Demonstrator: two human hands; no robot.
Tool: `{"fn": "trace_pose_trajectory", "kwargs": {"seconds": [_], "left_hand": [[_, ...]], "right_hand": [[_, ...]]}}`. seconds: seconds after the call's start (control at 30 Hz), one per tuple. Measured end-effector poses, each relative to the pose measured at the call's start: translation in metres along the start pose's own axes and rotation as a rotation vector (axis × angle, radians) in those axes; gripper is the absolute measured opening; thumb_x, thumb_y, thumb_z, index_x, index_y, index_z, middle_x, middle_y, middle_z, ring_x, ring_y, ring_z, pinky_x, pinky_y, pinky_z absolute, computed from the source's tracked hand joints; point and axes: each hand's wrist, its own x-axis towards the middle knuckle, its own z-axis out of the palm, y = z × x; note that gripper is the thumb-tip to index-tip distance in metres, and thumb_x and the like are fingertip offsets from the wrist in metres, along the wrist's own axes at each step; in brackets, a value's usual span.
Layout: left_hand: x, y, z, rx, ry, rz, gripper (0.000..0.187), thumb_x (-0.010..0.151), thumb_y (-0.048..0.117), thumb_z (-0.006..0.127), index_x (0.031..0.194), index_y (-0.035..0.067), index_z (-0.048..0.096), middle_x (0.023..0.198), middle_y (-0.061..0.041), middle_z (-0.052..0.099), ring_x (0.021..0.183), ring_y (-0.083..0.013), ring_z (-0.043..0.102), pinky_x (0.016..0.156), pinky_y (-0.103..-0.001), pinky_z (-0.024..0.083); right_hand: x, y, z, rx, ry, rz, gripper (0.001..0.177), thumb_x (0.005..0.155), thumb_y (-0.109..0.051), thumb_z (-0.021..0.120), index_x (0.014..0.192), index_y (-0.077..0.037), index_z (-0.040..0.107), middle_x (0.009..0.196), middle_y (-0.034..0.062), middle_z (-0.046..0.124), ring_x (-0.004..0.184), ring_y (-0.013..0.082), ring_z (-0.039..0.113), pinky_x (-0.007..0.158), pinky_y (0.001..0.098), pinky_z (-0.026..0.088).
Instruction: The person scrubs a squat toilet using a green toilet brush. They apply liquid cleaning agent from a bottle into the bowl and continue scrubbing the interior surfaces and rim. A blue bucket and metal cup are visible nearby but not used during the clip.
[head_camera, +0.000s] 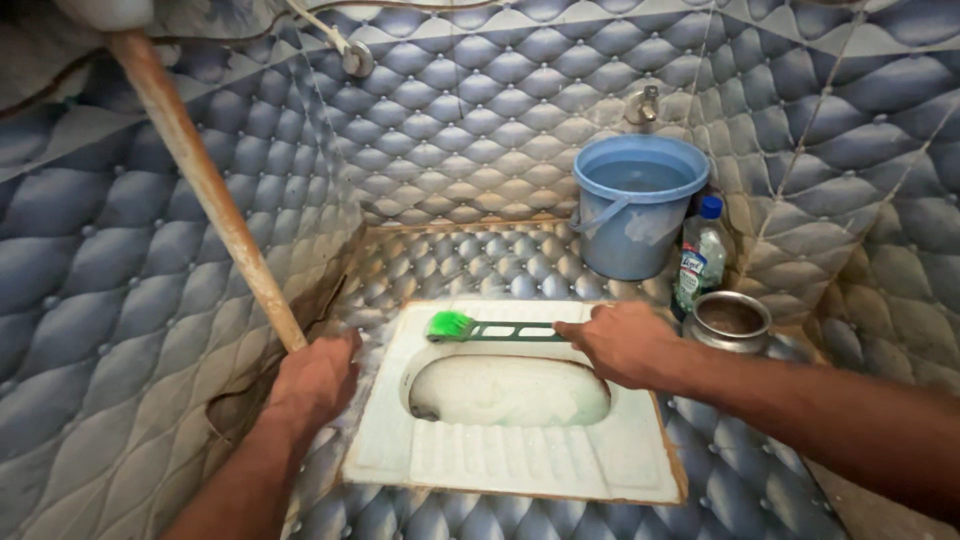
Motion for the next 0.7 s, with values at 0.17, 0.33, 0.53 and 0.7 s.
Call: {"fn": "trace_pose_trajectory", "kwargs": {"seconds": [0.17, 0.33, 0.53, 0.7], "left_hand": [[0.000, -0.005, 0.001, 0.018, 0.025, 0.017, 0.031, 0.088, 0.023, 0.067, 0.116, 0.012, 0.061, 0.098, -0.019, 0.074, 0.098, -0.0414, 0.071, 0.086, -0.053, 0.056], [0.001, -0.002, 0.000, 0.013, 0.009, -0.004, 0.029, 0.088, 0.021, 0.065, 0.116, 0.012, 0.062, 0.097, -0.019, 0.075, 0.098, -0.0411, 0.071, 0.087, -0.053, 0.056], [0.001, 0.001, 0.005, 0.031, -0.007, -0.020, 0.030, 0.089, 0.023, 0.064, 0.116, 0.010, 0.060, 0.099, -0.019, 0.074, 0.098, -0.0410, 0.071, 0.088, -0.053, 0.056], [-0.002, -0.005, 0.002, 0.048, -0.049, -0.052, 0.027, 0.091, 0.022, 0.062, 0.116, 0.010, 0.060, 0.099, -0.020, 0.074, 0.100, -0.0411, 0.071, 0.087, -0.053, 0.056]], "right_hand": [[0.011, -0.012, 0.025, 0.075, 0.031, -0.005, 0.050, 0.096, -0.025, 0.053, 0.146, -0.029, 0.054, 0.096, 0.0198, 0.071, 0.087, 0.0383, 0.071, 0.074, 0.0520, 0.056], [0.050, -0.039, 0.040, 0.211, -0.026, 0.022, 0.044, 0.100, -0.023, 0.050, 0.143, -0.021, 0.054, 0.093, 0.0179, 0.073, 0.088, 0.0392, 0.071, 0.075, 0.0545, 0.055], [0.022, -0.030, 0.048, 0.197, -0.127, -0.013, 0.049, 0.102, -0.027, 0.048, 0.151, -0.022, 0.045, 0.096, 0.0190, 0.072, 0.091, 0.0396, 0.070, 0.078, 0.0538, 0.055], [0.010, -0.005, 0.052, 0.105, -0.057, -0.047, 0.053, 0.098, -0.020, 0.049, 0.151, -0.023, 0.044, 0.095, 0.0193, 0.070, 0.088, 0.0380, 0.070, 0.078, 0.0518, 0.055]]}}
